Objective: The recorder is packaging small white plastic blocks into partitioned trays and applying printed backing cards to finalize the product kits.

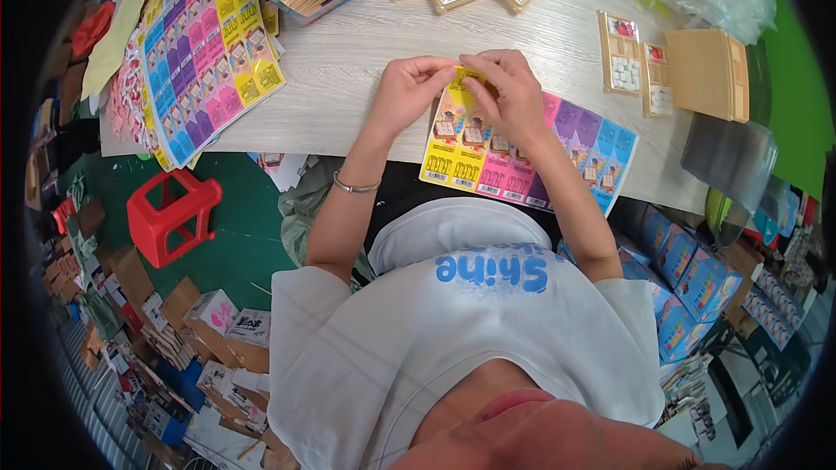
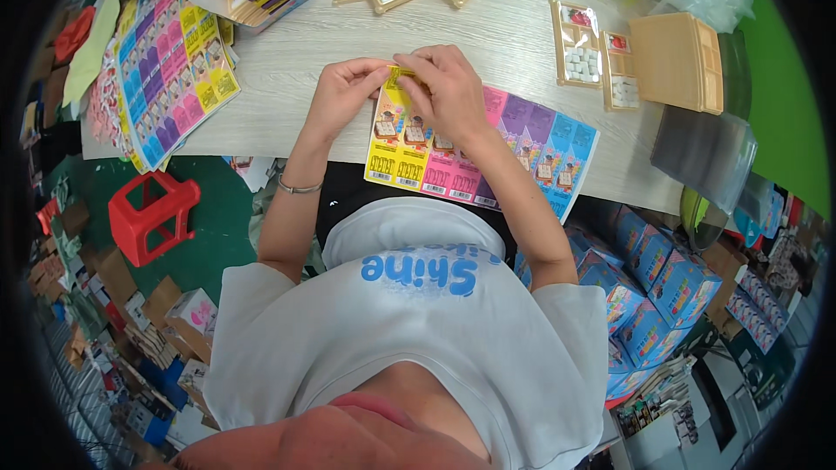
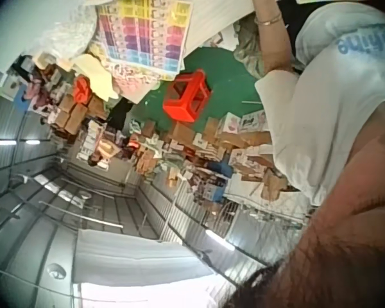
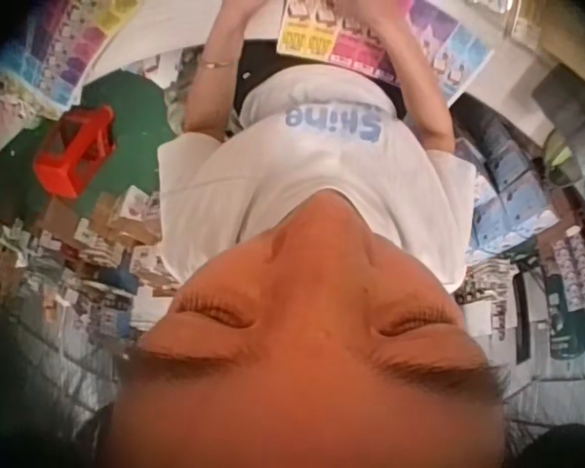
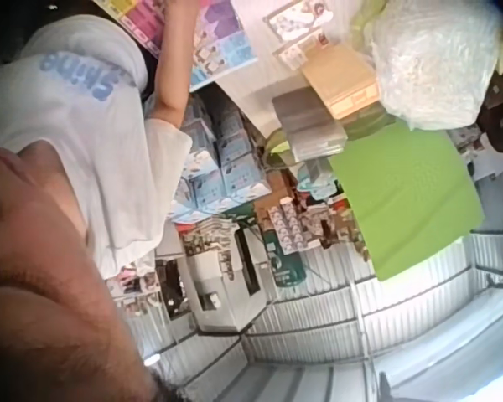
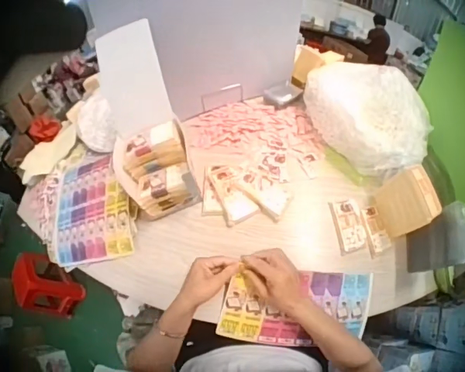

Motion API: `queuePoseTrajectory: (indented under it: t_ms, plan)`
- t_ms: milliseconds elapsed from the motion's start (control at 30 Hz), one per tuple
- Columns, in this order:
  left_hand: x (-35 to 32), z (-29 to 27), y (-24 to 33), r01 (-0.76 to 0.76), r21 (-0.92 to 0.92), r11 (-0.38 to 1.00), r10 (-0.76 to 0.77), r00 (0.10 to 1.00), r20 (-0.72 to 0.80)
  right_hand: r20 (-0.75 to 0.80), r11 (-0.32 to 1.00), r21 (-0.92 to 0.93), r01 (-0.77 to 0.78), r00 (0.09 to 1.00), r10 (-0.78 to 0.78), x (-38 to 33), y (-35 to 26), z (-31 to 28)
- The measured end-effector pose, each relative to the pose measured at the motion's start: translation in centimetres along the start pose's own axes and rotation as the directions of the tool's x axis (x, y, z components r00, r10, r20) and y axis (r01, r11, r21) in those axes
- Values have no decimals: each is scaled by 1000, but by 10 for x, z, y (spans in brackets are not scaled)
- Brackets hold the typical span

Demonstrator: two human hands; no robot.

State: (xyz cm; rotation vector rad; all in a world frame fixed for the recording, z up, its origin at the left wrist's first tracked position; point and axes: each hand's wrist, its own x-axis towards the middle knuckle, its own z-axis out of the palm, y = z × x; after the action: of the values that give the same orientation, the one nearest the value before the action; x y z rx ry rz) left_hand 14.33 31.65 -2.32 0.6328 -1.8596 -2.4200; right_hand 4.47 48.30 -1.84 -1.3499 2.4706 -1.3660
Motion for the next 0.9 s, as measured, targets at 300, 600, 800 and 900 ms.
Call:
queuePoseTrajectory:
  t_ms: [300, 600, 800, 900]
  plan:
    - [2, 4, -10, -30, 4, 1000, 30, 997, -70, -85, 849, -374, 374, 897, -433, -6, 15, 2]
    - [1, 8, -12, -39, 55, 998, 45, 994, -103, -58, 872, -287, 398, 901, -430, -11, 20, -1]
    - [0, 13, -15, -83, 3, 997, 82, 988, -134, -119, 898, -291, 329, 919, -375, -5, 19, 4]
    - [0, 15, -16, -103, -2, 995, 102, 986, -135, -92, 863, -355, 360, 905, -415, -8, 23, 2]
